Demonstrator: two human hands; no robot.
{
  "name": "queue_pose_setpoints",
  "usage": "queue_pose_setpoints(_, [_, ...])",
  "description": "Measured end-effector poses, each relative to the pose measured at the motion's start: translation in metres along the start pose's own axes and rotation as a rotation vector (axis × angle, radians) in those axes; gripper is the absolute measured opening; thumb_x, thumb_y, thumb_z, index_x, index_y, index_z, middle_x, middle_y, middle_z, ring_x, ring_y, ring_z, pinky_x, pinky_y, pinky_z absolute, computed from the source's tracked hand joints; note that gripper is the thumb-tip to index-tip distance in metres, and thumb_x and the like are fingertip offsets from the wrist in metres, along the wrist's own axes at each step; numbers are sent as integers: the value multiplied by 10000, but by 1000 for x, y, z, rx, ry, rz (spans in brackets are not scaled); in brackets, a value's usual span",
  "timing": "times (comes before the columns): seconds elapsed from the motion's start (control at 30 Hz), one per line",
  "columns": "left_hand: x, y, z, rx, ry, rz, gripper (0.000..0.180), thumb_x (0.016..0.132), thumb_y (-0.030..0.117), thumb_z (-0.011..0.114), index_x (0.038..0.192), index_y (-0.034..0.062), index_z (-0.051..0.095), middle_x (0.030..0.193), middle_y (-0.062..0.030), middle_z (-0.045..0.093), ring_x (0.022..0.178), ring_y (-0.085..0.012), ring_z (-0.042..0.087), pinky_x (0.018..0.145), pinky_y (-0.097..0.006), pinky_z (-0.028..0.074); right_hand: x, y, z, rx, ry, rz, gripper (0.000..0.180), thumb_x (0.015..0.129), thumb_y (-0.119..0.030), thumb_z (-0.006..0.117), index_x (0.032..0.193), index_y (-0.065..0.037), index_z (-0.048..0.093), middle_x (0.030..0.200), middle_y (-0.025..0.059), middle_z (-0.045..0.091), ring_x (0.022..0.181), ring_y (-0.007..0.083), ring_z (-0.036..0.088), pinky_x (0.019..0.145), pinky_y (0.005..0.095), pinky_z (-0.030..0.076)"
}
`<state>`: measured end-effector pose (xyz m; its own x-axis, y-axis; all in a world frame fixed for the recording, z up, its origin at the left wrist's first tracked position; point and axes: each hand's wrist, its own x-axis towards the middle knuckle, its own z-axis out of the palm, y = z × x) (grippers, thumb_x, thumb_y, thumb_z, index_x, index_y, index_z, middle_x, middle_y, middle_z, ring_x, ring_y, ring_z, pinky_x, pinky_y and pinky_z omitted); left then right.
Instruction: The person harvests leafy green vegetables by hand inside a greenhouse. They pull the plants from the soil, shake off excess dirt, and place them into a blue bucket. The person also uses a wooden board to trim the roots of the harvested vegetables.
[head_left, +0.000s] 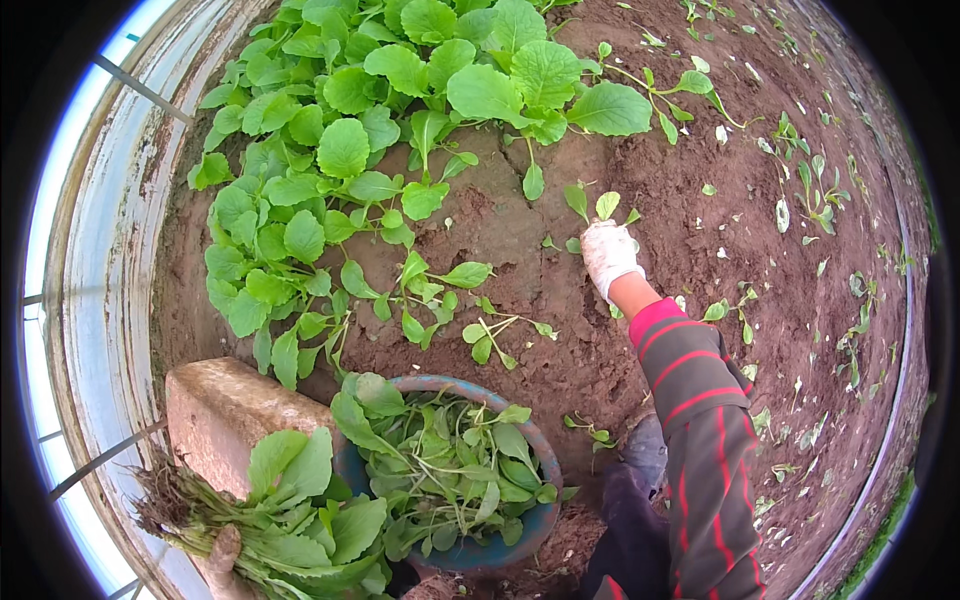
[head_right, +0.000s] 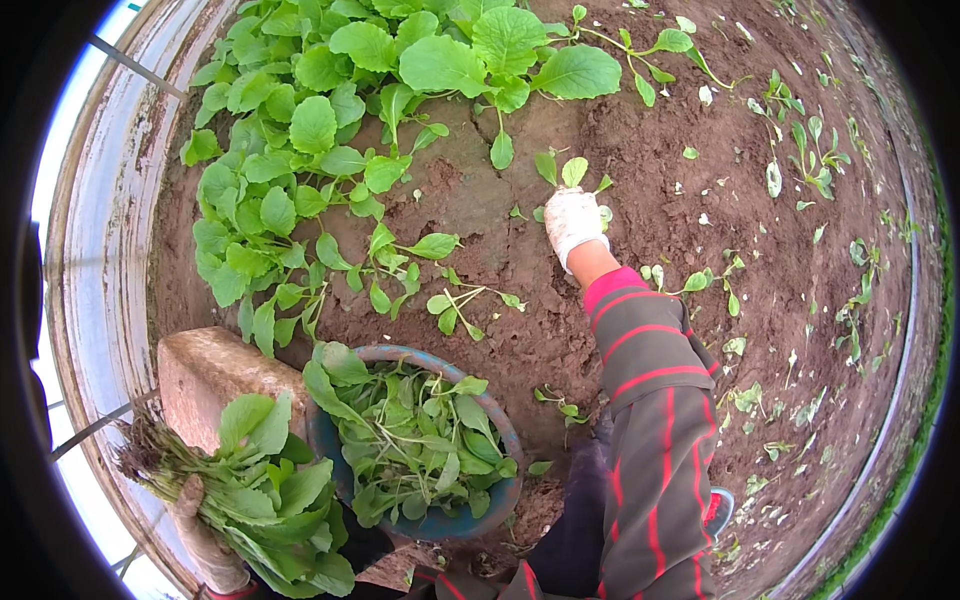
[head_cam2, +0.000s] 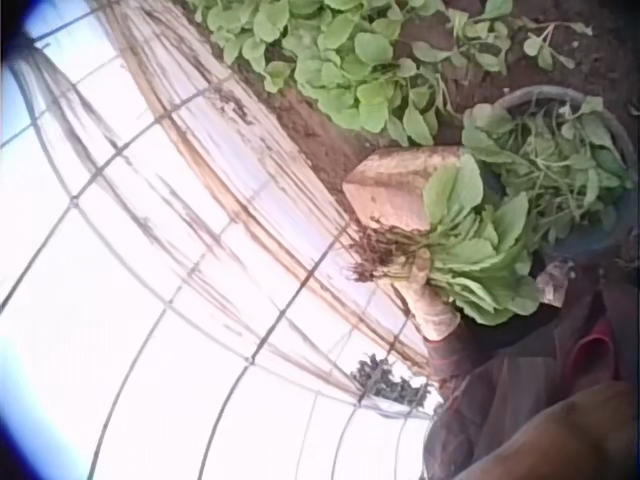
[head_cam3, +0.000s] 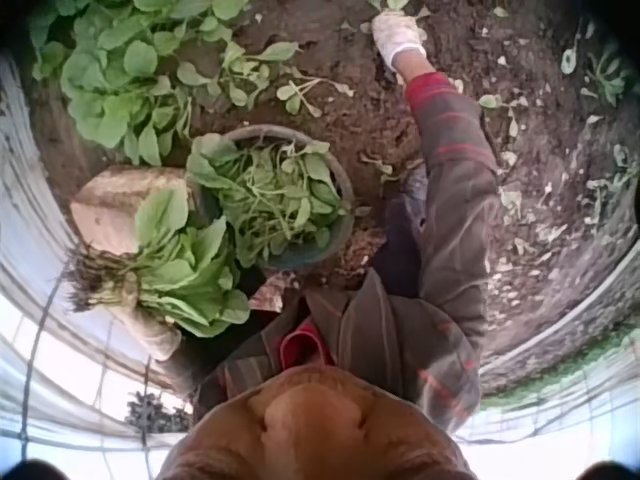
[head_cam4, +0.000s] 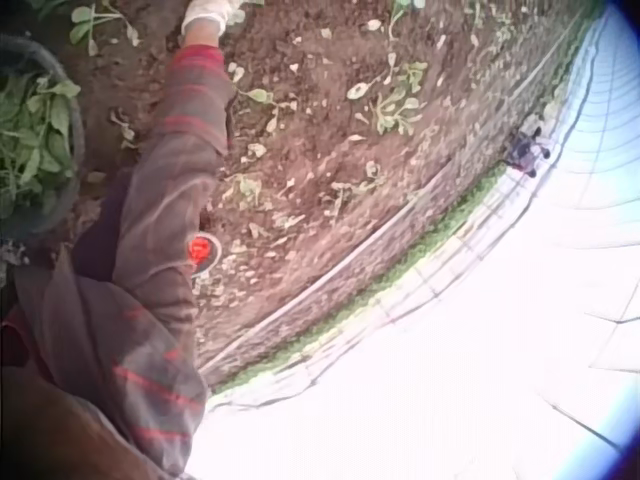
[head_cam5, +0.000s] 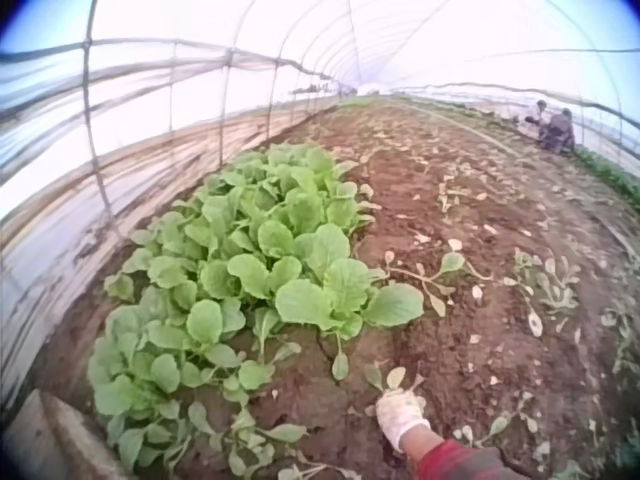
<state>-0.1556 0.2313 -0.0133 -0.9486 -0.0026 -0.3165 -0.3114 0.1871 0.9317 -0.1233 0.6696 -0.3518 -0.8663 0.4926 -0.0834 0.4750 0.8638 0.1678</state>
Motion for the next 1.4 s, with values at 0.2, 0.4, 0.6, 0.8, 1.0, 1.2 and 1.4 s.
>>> queue_pose_setpoints(0.2, [-2,0,-2,-21,19,-4,481,744,171,592,1153,-36,445,1048,-177,545,942,-276,553,865,-384,448,-8,-12,-36,240,-193,59,163,767,-123,495,830,-53,628,803,124,632,765,256,618,616,369,474])
queue_pose_setpoints(0.4, [-1,-3,-23,-12,-13,-12,494,736,148,583,1166,-44,436,1043,-170,549,941,-273,553,866,-384,446,-58,-87,-53,650,-188,-342,343,713,-306,666,974,-92,605,1053,162,541,954,305,554,821,377,444])
queue_pose_setpoints(0.6, [-2,-3,-32,-66,-44,-53,531,709,104,582,1188,-59,420,1054,-172,549,942,-269,557,853,-374,455,-65,-112,-34,450,-220,-457,213,835,-175,456,953,-60,591,1010,161,566,906,295,575,751,384,471])
queue_pose_setpoints(0.8, [15,-30,-92,109,73,65,534,697,90,573,1185,-71,425,1060,-175,548,928,-265,562,853,-368,459,-48,-117,-15,1345,-539,34,238,853,-115,485,1069,-26,532,905,168,589,770,264,570,655,337,453])
queue_pose_setpoints(1.0, [-1,-5,-44,-11,68,-16,554,681,98,587,1186,-69,430,1057,-162,549,924,-261,562,853,-365,458,-14,-162,-65,697,-17,-316,576,763,-174,585,1269,-18,360,1238,204,455,1079,317,507,888,362,426])
queue_pose_setpoints(1.2, [-7,0,-40,-6,135,18,564,655,100,605,1172,-50,434,1063,-147,539,945,-261,549,867,-376,449,6,-200,-54,556,-249,-284,239,781,-92,433,945,-42,598,923,166,608,830,302,608,712,382,478])
queue_pose_setpoints(1.4, [0,-28,-99,82,98,124,590,642,104,620,1177,-50,424,1054,-150,538,933,-270,546,853,-380,452,7,-144,-31,1212,-577,-341,279,795,-302,622,869,-34,622,683,107,615,530,210,553,530,333,448])
